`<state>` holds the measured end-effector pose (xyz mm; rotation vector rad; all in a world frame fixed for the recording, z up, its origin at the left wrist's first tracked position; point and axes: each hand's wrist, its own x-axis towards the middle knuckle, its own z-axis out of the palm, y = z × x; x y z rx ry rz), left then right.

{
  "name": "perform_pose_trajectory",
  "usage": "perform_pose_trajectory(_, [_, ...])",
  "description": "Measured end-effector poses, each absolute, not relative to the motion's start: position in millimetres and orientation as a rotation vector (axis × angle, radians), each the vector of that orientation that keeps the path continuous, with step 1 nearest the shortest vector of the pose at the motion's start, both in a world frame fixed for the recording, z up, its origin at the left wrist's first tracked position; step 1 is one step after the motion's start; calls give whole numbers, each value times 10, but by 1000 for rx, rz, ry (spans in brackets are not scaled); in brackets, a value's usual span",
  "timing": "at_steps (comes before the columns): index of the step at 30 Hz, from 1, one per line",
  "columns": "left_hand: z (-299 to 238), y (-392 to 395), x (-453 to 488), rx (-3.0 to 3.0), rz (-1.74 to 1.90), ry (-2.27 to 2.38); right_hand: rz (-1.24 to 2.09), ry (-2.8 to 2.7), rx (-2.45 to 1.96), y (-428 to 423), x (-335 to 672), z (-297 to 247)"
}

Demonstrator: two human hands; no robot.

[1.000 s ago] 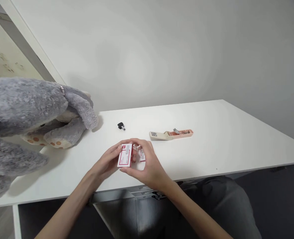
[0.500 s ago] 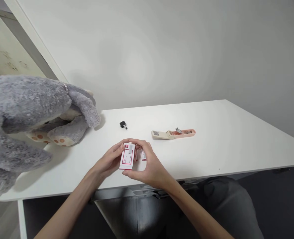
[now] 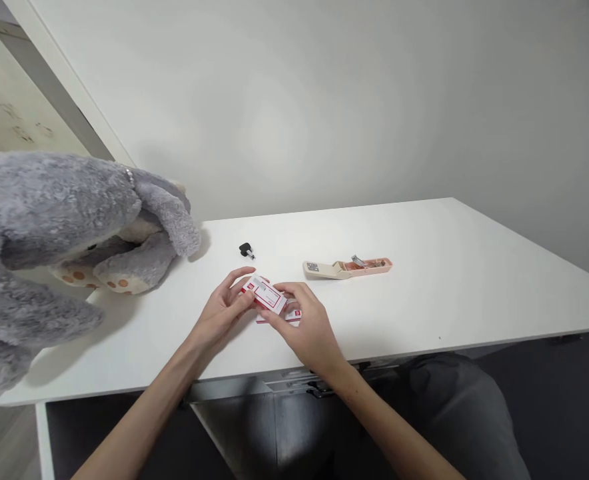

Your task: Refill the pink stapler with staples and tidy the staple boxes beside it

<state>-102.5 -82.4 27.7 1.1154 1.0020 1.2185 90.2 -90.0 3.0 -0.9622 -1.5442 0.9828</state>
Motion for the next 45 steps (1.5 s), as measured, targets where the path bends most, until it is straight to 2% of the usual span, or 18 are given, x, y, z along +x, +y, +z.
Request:
perform_pose_trajectory(18, [268, -826, -947, 1130, 1282, 1098, 959, -1468, -1090, -843, 1087, -95])
perform_pose_trajectory(28, [230, -817, -962, 1238, 1287, 1057, 708, -1639, -958, -809, 1227, -81])
perform_pose_trajectory(37, [250, -845, -925, 1290, 1299, 1076, 524, -1625, -1102, -767, 1290, -92])
perform_pose_trajectory(45, [267, -848, -926, 1332, 1302, 1061, 486, -1611, -1216, -779, 1254, -64])
